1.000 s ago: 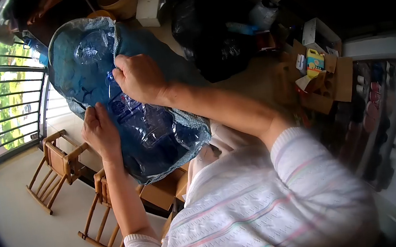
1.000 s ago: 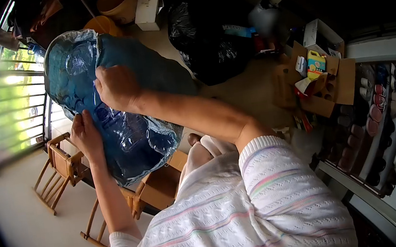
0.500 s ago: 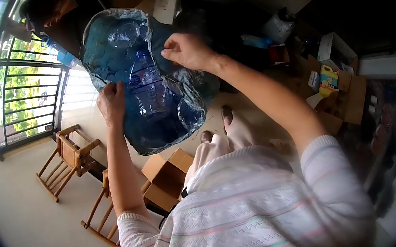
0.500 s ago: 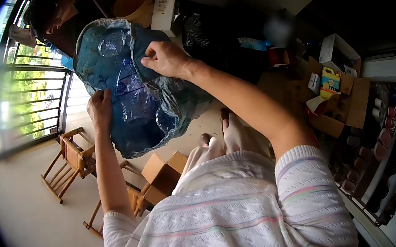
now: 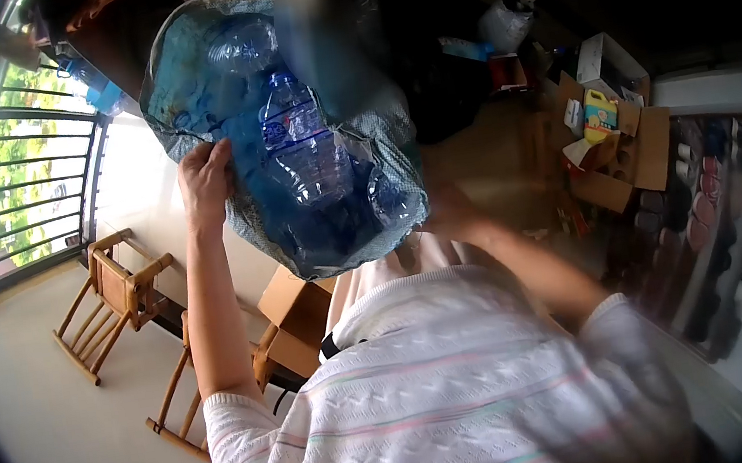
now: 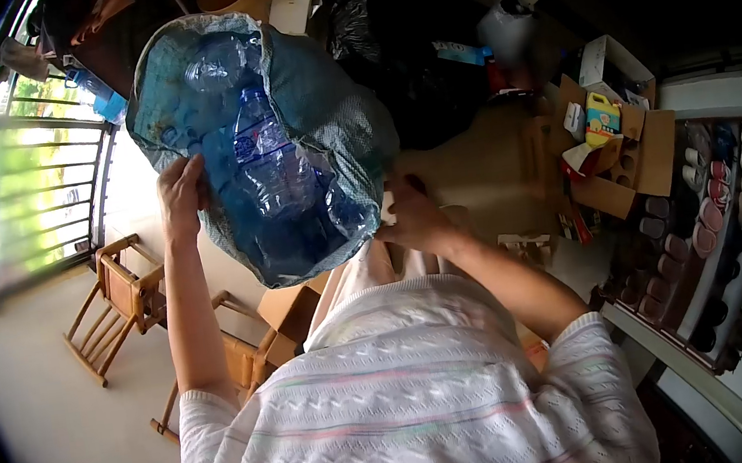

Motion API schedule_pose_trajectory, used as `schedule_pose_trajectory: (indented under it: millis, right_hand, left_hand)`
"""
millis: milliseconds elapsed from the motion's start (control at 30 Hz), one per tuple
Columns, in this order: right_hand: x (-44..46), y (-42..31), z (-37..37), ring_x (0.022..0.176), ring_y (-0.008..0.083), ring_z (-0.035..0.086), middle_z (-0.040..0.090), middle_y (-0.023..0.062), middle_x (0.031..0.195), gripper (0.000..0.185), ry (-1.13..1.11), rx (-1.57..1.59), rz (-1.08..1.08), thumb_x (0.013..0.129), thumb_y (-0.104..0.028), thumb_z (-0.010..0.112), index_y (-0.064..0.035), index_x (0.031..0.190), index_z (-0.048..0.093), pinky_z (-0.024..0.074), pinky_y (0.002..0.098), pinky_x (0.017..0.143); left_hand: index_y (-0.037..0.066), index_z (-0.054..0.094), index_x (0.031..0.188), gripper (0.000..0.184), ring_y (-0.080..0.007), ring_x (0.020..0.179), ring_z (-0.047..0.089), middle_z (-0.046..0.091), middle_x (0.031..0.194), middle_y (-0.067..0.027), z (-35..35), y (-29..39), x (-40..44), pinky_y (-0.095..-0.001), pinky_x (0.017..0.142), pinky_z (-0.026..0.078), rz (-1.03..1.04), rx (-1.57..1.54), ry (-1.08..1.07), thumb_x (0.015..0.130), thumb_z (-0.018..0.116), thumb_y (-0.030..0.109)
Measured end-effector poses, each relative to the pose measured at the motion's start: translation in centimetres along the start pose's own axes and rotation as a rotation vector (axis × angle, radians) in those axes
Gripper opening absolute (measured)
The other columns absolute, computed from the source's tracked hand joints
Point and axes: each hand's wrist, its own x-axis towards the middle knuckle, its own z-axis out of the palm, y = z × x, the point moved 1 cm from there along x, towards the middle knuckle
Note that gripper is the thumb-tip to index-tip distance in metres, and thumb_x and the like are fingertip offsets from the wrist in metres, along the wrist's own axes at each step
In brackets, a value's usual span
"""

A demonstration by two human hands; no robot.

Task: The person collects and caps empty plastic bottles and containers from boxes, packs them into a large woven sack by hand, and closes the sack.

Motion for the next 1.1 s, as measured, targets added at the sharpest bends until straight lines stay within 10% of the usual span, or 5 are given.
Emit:
schedule_pose_trajectory:
  millis: [300,467,633,933,1100]
  right_hand:
    - [1.5,-4.5,1.7,0.096,0.0313,0.058,0.054,0.0189,0.114,0.092,0.227,0.041,0.002,0.064,-0.021,0.076,-0.0032,0.135,0.02,0.0458,0.0354,0.085]
    - [4.6,-4.7,-1.3,0.099,0.0254,0.058,0.061,0.0133,0.107,0.045,0.037,-0.074,0.234,0.072,-0.024,0.067,-0.0036,0.11,0.055,0.0461,0.0316,0.083]
    - [6.7,-6.1,-2.2,0.087,0.038,0.059,0.06,0.0222,0.098,0.069,0.094,-0.084,-0.104,0.063,-0.019,0.07,-0.0031,0.124,0.04,0.0481,0.039,0.079]
    - [5.9,-7.3,-0.1,0.084,0.0258,0.063,0.062,0.0166,0.096,0.049,-0.403,-0.011,-0.193,0.069,-0.015,0.069,-0.0013,0.113,0.051,0.0508,0.0326,0.071]
    - [2.9,-7.5,3.0,0.085,0.0369,0.058,0.059,0.0209,0.094,0.045,-0.719,0.036,-0.234,0.07,-0.024,0.066,-0.0025,0.107,0.052,0.0469,0.0408,0.078]
  left_hand:
    - [0.006,0.051,0.061,0.025,-0.0072,0.04,0.042,0.047,0.053,-0.0003,-3.2,0.8,-7.1,-0.0211,0.035,0.033,0.088,-0.204,-0.117,0.084,0.058,0.014]
    - [0.006,0.051,0.062,0.024,-0.0058,0.043,0.043,0.049,0.057,-0.0011,-3.5,1.7,-9.9,-0.0207,0.036,0.035,0.101,-0.394,-0.085,0.085,0.057,0.011]
    - [0.004,0.055,0.066,0.019,-0.0059,0.042,0.044,0.05,0.054,-0.0007,-5.3,1.0,-11.6,-0.0201,0.036,0.036,0.129,-0.529,0.053,0.085,0.057,0.009]
    - [0.006,0.054,0.066,0.019,-0.0068,0.041,0.043,0.049,0.053,0.0001,-8.0,-0.7,-20.2,-0.0205,0.036,0.034,0.026,-0.474,0.526,0.084,0.059,0.012]
    - [0.006,0.054,0.066,0.02,-0.0059,0.041,0.04,0.049,0.053,0.0006,-6.8,-1.7,-27.2,-0.0193,0.039,0.034,-0.102,-0.403,0.829,0.083,0.059,0.013]
